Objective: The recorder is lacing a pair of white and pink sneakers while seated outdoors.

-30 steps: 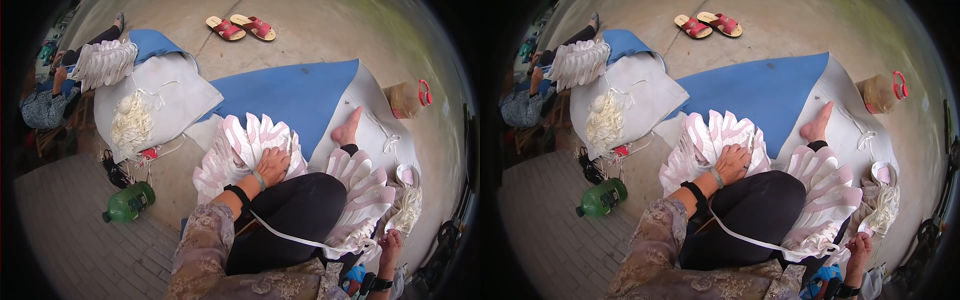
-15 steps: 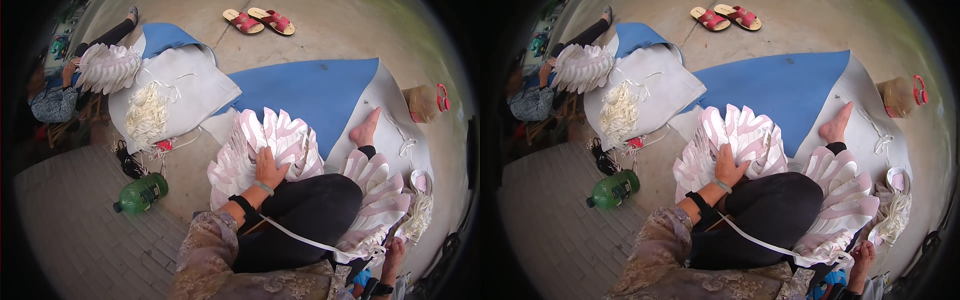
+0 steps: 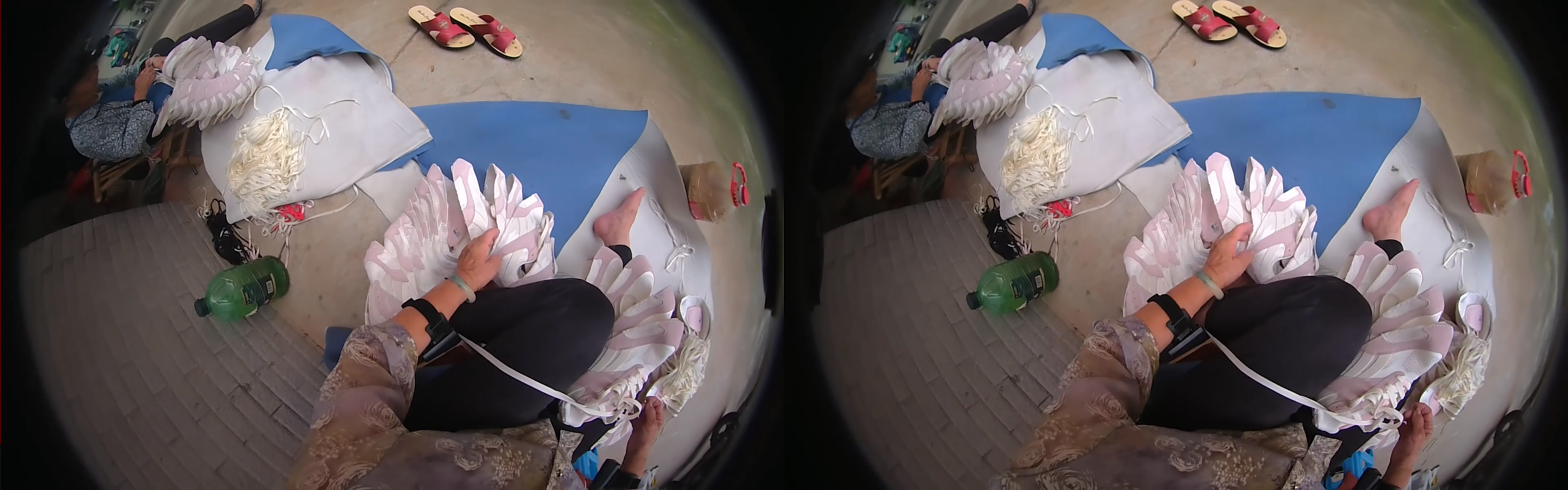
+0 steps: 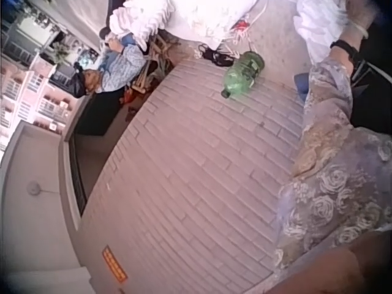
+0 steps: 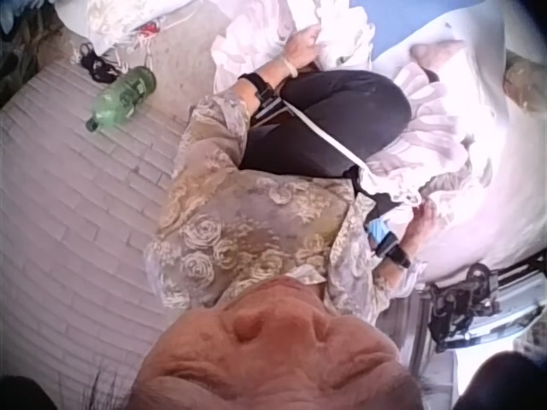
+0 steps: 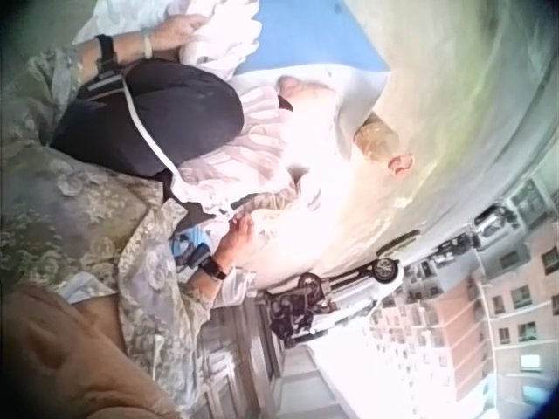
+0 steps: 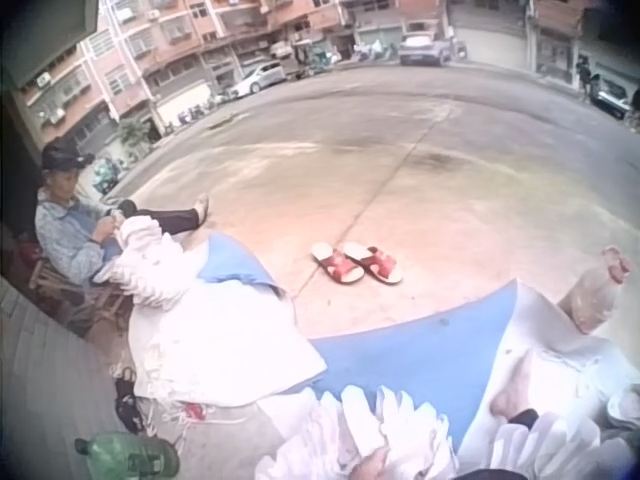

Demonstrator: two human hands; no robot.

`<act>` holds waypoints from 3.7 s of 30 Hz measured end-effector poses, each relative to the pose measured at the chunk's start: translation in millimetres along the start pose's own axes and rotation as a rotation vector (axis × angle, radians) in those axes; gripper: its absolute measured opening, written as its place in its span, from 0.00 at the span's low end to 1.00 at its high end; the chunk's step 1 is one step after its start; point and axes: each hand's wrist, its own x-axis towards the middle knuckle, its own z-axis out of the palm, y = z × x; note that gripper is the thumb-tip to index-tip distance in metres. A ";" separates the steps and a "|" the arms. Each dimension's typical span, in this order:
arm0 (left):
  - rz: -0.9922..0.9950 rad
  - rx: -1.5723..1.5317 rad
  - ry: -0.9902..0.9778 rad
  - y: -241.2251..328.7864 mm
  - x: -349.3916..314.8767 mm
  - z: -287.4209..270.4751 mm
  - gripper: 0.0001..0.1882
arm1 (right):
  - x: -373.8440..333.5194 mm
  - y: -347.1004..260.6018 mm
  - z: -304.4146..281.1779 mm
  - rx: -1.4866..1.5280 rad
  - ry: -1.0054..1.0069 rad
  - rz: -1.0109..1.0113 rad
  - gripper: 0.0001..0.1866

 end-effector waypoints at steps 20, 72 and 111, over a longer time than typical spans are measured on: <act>-0.736 0.363 0.530 -85.1 -108.3 -142.9 0.49 | -3.8 -1.4 -3.6 -0.033 -0.016 0.035 0.06; 0.416 0.593 -0.510 76.4 -161.9 -83.1 0.09 | -4.7 44.6 8.3 -0.021 0.059 0.054 0.05; 0.729 -0.071 0.048 309.6 -191.9 -13.4 0.19 | -30.1 62.5 -27.1 0.364 0.003 -0.060 0.08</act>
